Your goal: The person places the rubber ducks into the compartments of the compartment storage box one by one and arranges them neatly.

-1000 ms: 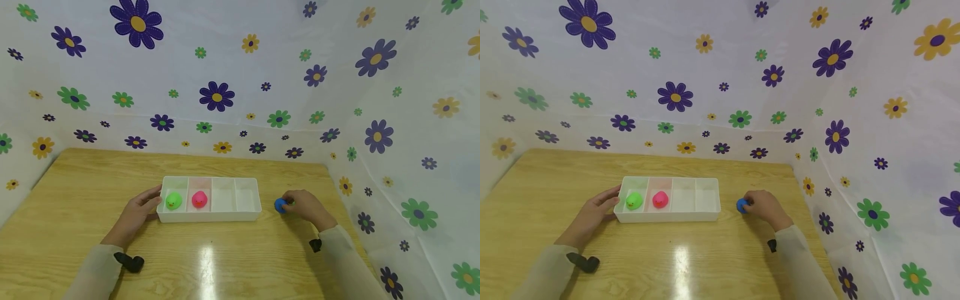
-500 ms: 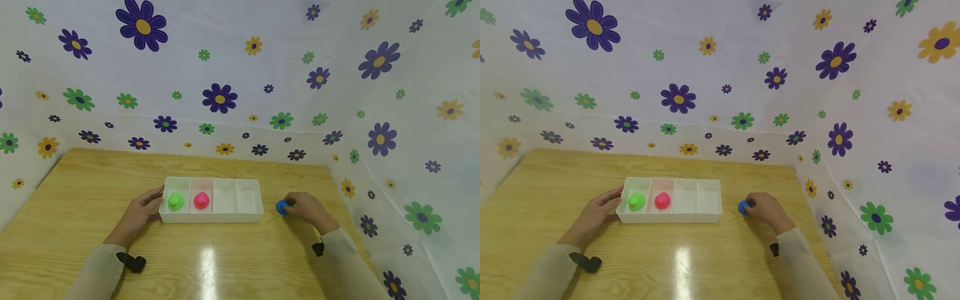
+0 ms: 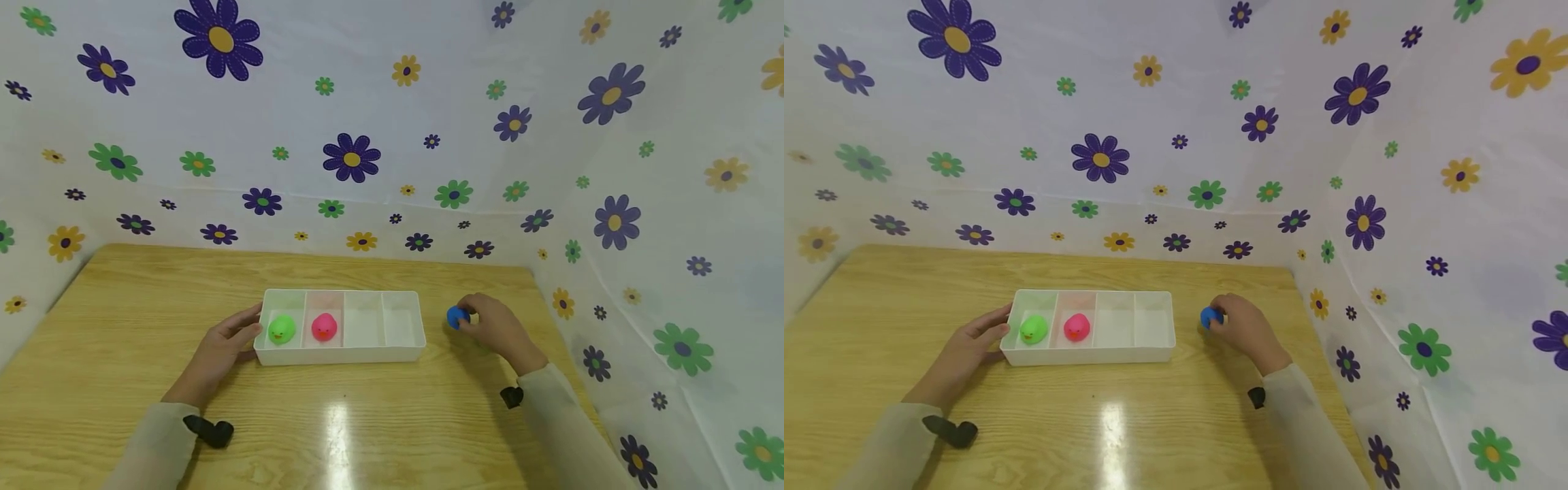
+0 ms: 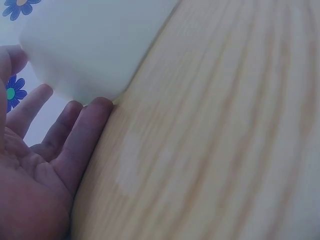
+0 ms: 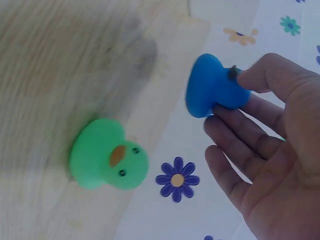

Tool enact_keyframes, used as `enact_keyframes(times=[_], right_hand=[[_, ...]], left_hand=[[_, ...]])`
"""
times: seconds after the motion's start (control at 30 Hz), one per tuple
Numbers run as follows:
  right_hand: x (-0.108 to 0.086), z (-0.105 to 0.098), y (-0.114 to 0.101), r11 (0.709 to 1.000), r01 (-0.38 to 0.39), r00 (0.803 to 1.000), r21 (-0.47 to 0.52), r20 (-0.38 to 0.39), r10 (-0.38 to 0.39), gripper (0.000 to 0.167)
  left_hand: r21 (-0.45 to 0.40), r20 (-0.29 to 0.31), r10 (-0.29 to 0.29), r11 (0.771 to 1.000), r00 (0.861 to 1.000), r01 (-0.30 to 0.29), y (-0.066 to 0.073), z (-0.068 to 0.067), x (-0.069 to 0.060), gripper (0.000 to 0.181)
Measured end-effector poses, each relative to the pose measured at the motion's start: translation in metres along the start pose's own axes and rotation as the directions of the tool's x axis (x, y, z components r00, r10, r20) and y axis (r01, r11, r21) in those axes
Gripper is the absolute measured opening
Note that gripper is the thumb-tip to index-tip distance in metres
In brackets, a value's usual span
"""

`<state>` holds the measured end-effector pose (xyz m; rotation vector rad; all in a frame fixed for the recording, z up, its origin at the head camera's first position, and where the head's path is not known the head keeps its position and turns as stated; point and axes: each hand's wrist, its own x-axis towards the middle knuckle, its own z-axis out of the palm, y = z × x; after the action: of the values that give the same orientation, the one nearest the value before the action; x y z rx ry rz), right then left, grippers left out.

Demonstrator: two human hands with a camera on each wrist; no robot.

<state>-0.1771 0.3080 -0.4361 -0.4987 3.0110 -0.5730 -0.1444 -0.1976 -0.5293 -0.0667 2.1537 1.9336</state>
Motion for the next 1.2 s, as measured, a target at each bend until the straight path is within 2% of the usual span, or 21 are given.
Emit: enact_keyframes(times=[0.33,0.53,0.77,1.2], right_hand=[[0.003,-0.008,-0.021,0.998,0.007,0.996,0.057,-0.092,-0.002,0.022],[0.005,-0.01,-0.034,0.995,0.079,0.986,0.061,-0.15,-0.069,0.023],[0.009,-0.009,-0.049,0.986,0.155,0.963,0.055,-0.232,-0.138,0.021],[0.017,0.007,-0.082,0.975,0.213,0.945,0.069,-0.269,-0.187,0.025]], left_hand=[[-0.005,-0.004,0.005,1.0,1.0,-0.005,-0.001,0.0,-0.001,0.065],[-0.005,0.001,0.01,1.0,1.0,-0.01,-0.001,0.0,-0.001,0.066],[-0.015,0.012,0.016,1.0,1.0,-0.016,-0.002,0.001,-0.001,0.065],[-0.009,0.006,0.007,1.0,1.0,-0.007,0.003,0.001,-0.003,0.069]])
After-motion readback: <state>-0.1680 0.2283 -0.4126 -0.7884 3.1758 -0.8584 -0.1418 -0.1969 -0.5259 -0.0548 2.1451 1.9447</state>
